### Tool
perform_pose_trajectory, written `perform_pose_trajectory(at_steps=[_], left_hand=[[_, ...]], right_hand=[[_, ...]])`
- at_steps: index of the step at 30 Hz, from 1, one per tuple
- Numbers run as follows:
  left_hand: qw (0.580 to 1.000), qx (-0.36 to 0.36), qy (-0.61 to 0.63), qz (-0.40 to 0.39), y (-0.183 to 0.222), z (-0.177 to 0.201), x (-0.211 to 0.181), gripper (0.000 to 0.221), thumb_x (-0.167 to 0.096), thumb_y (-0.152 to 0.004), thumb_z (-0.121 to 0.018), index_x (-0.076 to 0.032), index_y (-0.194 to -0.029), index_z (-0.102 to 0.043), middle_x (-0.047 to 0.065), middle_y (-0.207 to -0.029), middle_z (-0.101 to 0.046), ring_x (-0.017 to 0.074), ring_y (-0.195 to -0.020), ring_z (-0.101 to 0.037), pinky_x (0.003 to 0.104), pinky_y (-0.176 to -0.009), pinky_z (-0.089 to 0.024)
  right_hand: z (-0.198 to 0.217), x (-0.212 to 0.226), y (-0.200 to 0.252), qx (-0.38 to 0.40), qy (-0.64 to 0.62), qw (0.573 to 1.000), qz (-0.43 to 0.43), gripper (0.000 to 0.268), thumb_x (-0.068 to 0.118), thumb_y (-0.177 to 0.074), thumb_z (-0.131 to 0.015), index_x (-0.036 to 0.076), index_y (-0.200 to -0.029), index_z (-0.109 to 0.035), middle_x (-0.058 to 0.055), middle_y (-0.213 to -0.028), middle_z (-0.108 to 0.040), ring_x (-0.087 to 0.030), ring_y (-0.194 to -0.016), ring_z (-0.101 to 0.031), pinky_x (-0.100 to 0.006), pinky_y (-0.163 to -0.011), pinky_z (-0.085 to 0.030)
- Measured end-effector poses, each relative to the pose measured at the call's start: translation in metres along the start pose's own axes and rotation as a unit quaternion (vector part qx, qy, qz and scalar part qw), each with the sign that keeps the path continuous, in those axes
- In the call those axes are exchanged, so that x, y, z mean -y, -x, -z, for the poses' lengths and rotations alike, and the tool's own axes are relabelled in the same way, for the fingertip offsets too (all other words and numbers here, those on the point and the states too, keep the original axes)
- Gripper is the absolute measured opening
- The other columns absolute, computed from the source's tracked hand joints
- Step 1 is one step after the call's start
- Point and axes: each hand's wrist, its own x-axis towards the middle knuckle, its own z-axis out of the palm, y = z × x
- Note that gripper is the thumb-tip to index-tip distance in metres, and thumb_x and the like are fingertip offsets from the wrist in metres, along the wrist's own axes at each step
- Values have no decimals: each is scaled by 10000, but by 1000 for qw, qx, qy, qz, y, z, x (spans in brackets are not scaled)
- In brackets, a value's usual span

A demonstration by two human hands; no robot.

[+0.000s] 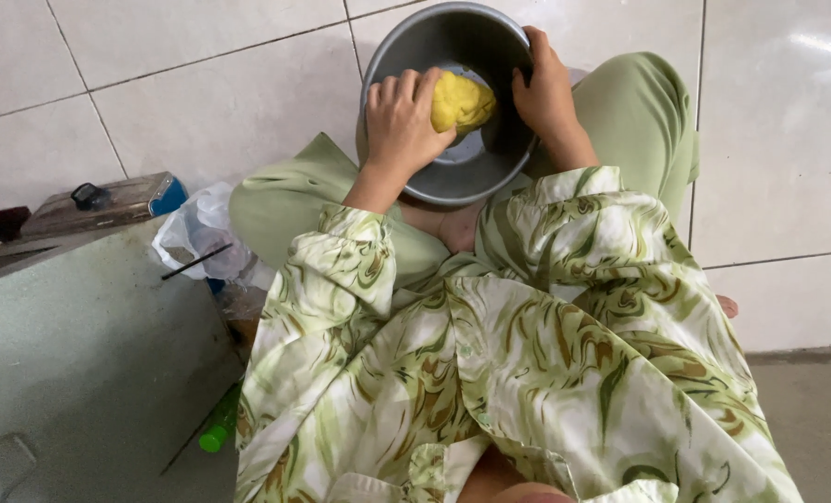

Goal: Kneading a ball of yellow dough in a metal bowl while sitting on the floor.

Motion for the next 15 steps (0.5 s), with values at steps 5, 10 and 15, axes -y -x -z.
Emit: perform_pose_trajectory(at_steps=[5,10,15], left_hand=[[994,19,112,1,13,-13,-5,604,-361,-669,-853,-147,-1152,-560,88,-1059,-459,296,-1028,-489,477,-891,-408],[984,76,141,74,13,-28,-23,655,-646,-724,-729,-162,-1146,-601,178,-1341,-305,499,-1252,-366,500,-793,-571],[991,31,107,68,3,-34,-29,305,-410,-813,-639,-190,-1019,-686,81,-1048,-465,296,-873,-493,327,-512,-526]], right_hand=[[-5,2,-1,-2,25,1000,7,517,-111,-783,-558,49,-1246,-396,-251,-1078,-603,-423,-910,-619,-453,-744,-500],[-6,4,-1,-6,24,1000,-2,532,-110,-759,-535,37,-1250,-393,-247,-1083,-588,-413,-910,-600,-442,-752,-490],[-5,8,-2,2,33,998,-44,531,-105,-742,-527,48,-1238,-413,-238,-1097,-588,-409,-920,-604,-435,-746,-491]])
